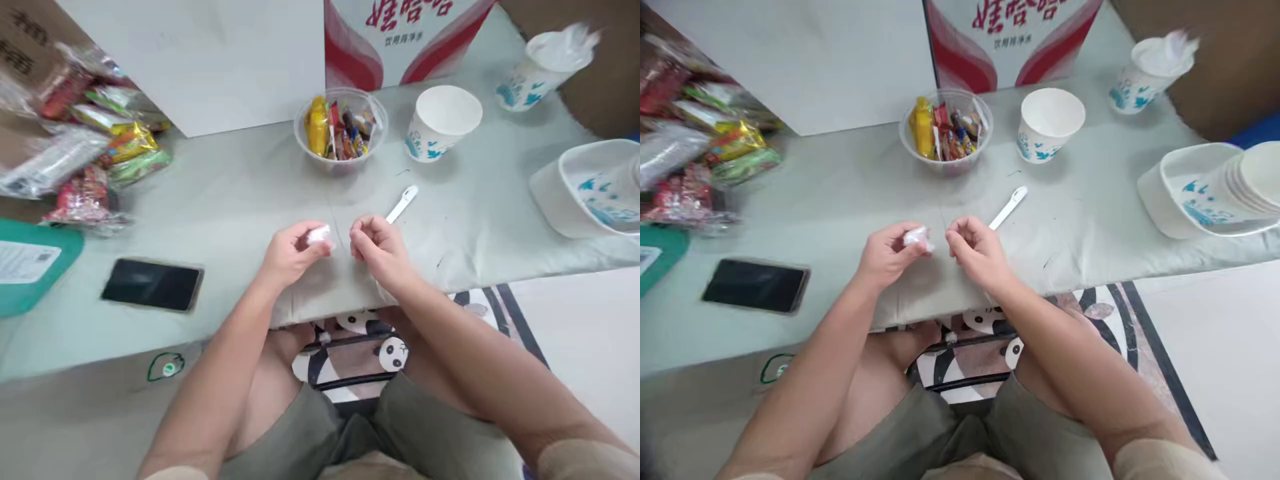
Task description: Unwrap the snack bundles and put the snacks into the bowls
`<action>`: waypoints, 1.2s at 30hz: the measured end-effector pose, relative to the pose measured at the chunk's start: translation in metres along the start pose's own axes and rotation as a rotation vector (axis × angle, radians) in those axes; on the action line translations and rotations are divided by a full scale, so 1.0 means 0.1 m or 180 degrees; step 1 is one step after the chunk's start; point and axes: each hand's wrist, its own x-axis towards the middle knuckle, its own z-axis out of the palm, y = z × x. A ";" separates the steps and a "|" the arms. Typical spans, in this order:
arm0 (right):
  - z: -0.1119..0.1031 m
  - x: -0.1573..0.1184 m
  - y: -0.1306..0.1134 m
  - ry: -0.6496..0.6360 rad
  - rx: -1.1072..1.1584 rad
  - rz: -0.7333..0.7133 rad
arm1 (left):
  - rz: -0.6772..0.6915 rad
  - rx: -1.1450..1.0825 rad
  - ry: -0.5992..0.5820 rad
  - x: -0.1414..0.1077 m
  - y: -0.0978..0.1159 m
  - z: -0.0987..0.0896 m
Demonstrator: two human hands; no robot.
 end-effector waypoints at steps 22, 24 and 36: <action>-0.57 0.77 -0.24 0.1763 0.1617 -0.0471 | 0.1601 0.1425 -0.0208 2.10 0.96 1.50; -0.57 0.79 -0.24 0.1710 0.1593 -0.0520 | 0.1707 0.1292 0.0001 1.87 0.79 1.38; -0.14 0.60 -0.14 0.1218 0.0242 -0.0924 | 0.1140 0.0714 0.1150 0.08 0.43 0.36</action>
